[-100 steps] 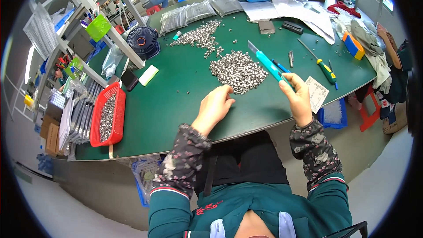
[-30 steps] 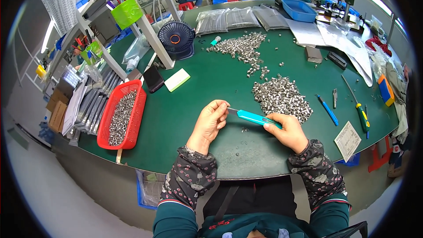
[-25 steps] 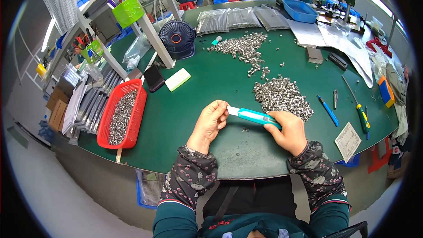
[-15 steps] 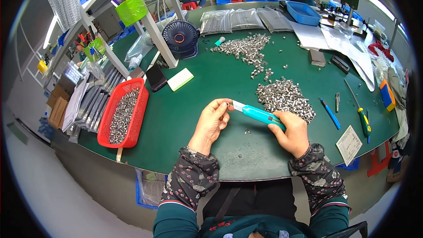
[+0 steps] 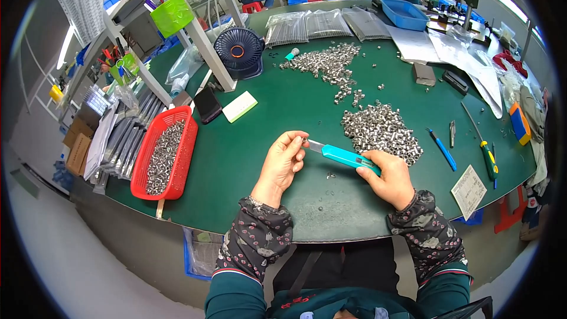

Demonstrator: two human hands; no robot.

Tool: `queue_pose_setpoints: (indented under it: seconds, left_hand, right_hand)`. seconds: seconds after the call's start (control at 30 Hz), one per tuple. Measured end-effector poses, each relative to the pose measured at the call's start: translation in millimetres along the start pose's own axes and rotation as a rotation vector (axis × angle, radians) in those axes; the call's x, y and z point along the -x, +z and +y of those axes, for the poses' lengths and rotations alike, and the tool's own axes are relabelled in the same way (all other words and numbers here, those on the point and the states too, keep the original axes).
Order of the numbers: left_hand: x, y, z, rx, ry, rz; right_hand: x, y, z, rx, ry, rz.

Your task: Sorting and prying small metal hardware components on a workbench using a utility knife.

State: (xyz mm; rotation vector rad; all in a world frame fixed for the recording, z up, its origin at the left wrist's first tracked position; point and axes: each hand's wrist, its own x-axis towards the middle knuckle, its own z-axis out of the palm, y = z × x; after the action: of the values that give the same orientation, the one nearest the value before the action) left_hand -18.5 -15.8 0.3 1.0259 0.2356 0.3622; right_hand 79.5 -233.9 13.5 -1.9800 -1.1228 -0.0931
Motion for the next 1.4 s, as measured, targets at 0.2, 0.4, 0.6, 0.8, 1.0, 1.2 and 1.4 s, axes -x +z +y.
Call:
queue_pose_setpoints:
  seconds: [0.2,0.4,0.6,0.8,1.0,1.2,1.4]
  left_hand:
    - [0,3,0,-0.079,-0.023,0.010]
    - [3,10,2,-0.323,0.071,0.086]
    - [3,6,-1,-0.197,-0.019,0.137]
    - [3,5,0,-0.117,0.014,0.078]
    - [3,8,4,-0.023,-0.003,0.035]
    - [3,5,2,-0.088,0.010,0.037]
    - [2,4,1,-0.041,0.008,0.032]
  right_hand:
    - [0,1,2,-0.010,-0.002,-0.030]
    - [1,1,1,0.071,-0.068,0.040]
    - [-1,0,0,0.155,-0.179,0.240]
    - [0,3,2,0.130,-0.189,0.197]
    - [0,2,1,0.130,-0.168,0.177]
    - [0,2,1,0.114,-0.166,0.168]
    - [0,1,0,0.111,-0.173,0.170]
